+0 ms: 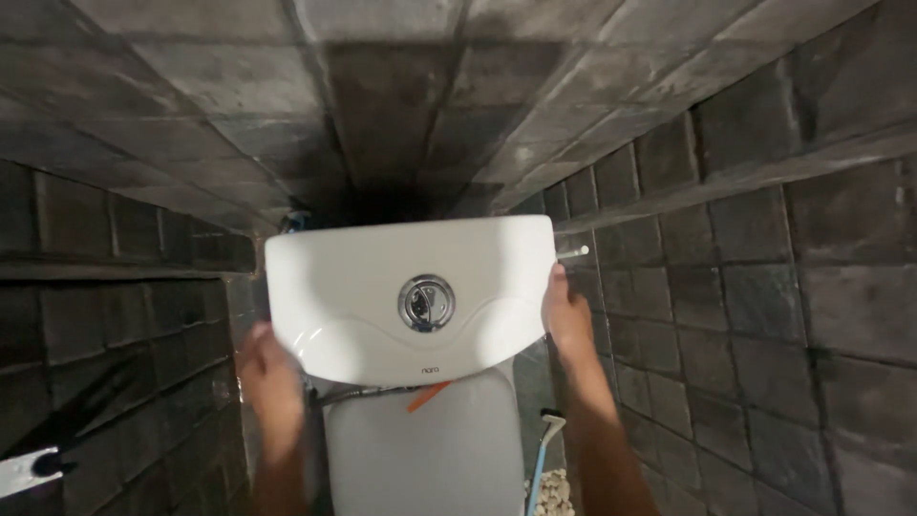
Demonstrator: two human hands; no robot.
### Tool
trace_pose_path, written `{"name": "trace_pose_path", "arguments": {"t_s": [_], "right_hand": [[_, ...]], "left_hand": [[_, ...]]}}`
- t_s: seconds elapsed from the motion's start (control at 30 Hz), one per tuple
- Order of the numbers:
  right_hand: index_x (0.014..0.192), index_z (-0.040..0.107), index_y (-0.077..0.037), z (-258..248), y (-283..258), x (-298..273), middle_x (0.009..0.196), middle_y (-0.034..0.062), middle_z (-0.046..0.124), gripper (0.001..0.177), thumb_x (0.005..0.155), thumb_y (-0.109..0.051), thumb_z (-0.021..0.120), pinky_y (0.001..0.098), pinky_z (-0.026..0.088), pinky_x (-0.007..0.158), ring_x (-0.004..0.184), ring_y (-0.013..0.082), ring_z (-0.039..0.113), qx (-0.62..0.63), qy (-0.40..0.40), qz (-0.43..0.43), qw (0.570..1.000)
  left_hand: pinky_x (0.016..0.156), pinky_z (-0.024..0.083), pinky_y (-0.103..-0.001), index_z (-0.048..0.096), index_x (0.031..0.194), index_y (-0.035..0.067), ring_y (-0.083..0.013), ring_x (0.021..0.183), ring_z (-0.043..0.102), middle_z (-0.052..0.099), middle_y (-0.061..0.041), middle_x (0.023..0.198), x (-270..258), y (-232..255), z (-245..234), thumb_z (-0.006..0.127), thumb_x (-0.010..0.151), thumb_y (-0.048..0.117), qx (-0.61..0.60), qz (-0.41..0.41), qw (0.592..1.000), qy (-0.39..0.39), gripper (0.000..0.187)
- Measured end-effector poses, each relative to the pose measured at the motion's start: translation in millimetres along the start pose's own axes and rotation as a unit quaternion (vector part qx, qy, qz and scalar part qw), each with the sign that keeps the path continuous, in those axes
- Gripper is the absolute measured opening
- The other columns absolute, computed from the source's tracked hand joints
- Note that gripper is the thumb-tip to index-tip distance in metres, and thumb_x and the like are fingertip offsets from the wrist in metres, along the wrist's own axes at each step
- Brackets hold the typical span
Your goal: Clean the inside of a toilet tank and bowl using a brush and water sprayer
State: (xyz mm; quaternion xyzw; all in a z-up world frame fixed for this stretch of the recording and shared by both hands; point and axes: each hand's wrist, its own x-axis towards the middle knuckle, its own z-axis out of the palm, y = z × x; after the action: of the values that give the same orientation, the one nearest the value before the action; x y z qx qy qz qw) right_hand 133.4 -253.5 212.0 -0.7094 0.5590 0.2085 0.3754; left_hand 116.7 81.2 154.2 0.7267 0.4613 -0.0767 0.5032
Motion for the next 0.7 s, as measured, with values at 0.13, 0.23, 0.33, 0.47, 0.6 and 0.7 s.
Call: {"name": "trace_pose_path", "arguments": {"t_s": [0.13, 0.23, 0.33, 0.47, 0.6, 0.7], "right_hand": [[0.134, 0.063, 0.009, 19.6, 23.9, 43.7, 0.137, 0.0331, 0.061, 0.094, 0.097, -0.074, 0.037, 0.0533, 0.041, 0.114, 0.138, 0.0422, 0.053, -0.013, 0.078, -0.118, 0.99], [0.132, 0.066, 0.008, 21.8, 7.4, 31.9, 0.139, 0.0327, 0.06, 0.091, 0.099, -0.072, 0.037, 0.0583, 0.043, 0.11, 0.134, 0.0468, 0.055, -0.039, 0.109, -0.125, 0.985], [0.131, 0.065, 0.012, 15.7, -9.2, 1.3, 0.136, 0.0361, 0.061, 0.089, 0.1, -0.065, 0.033, 0.0564, 0.042, 0.112, 0.133, 0.049, 0.055, -0.024, 0.092, -0.1, 0.99], [0.129, 0.065, 0.013, 15.7, -12.2, -11.1, 0.133, 0.0355, 0.063, 0.09, 0.099, -0.064, 0.03, 0.0564, 0.041, 0.112, 0.134, 0.047, 0.055, 0.005, 0.085, -0.091, 0.992], [0.13, 0.065, 0.011, 12.3, -16.4, -26.4, 0.131, 0.0341, 0.065, 0.091, 0.098, -0.067, 0.031, 0.0569, 0.04, 0.113, 0.134, 0.0464, 0.055, 0.009, 0.087, -0.098, 0.991], [0.131, 0.065, 0.012, 9.3, -16.0, -37.5, 0.136, 0.0347, 0.061, 0.089, 0.099, -0.064, 0.032, 0.0553, 0.04, 0.114, 0.136, 0.0447, 0.053, 0.028, 0.091, -0.084, 0.992]], "left_hand": [[0.116, 0.035, -0.057, 0.066, 0.131, -0.008, -0.0517, 0.134, 0.051, 0.061, -0.037, 0.134, 7.5, 41.2, 9.8, 0.036, 0.103, 0.072, 0.195, 0.059, 0.975, -0.092, 0.09], [0.115, 0.037, -0.055, 0.056, 0.144, -0.002, -0.0498, 0.133, 0.052, 0.06, -0.037, 0.135, 38.4, 8.9, 28.5, 0.04, 0.102, 0.075, 0.218, 0.069, 0.973, -0.04, 0.089], [0.119, 0.032, -0.048, 0.06, 0.139, -0.004, -0.049, 0.141, 0.041, 0.048, -0.037, 0.146, 36.7, 9.1, 31.5, 0.046, 0.103, 0.072, 0.217, 0.096, 0.971, 0.009, 0.085], [0.115, 0.036, -0.053, 0.055, 0.142, -0.006, -0.0531, 0.136, 0.045, 0.051, -0.04, 0.138, 24.1, 35.5, 22.2, 0.047, 0.1, 0.073, 0.203, 0.072, 0.976, -0.027, 0.09], [0.107, 0.043, -0.057, 0.057, 0.138, -0.009, -0.0525, 0.129, 0.053, 0.058, -0.039, 0.13, -5.7, 60.0, 6.2, 0.043, 0.1, 0.077, 0.194, 0.03, 0.98, -0.044, 0.095], [0.108, 0.041, -0.059, 0.055, 0.135, -0.016, -0.055, 0.129, 0.053, 0.057, -0.043, 0.13, -17.2, 74.1, -8.2, 0.046, 0.098, 0.074, 0.182, 0.023, 0.981, -0.065, 0.097]]}}
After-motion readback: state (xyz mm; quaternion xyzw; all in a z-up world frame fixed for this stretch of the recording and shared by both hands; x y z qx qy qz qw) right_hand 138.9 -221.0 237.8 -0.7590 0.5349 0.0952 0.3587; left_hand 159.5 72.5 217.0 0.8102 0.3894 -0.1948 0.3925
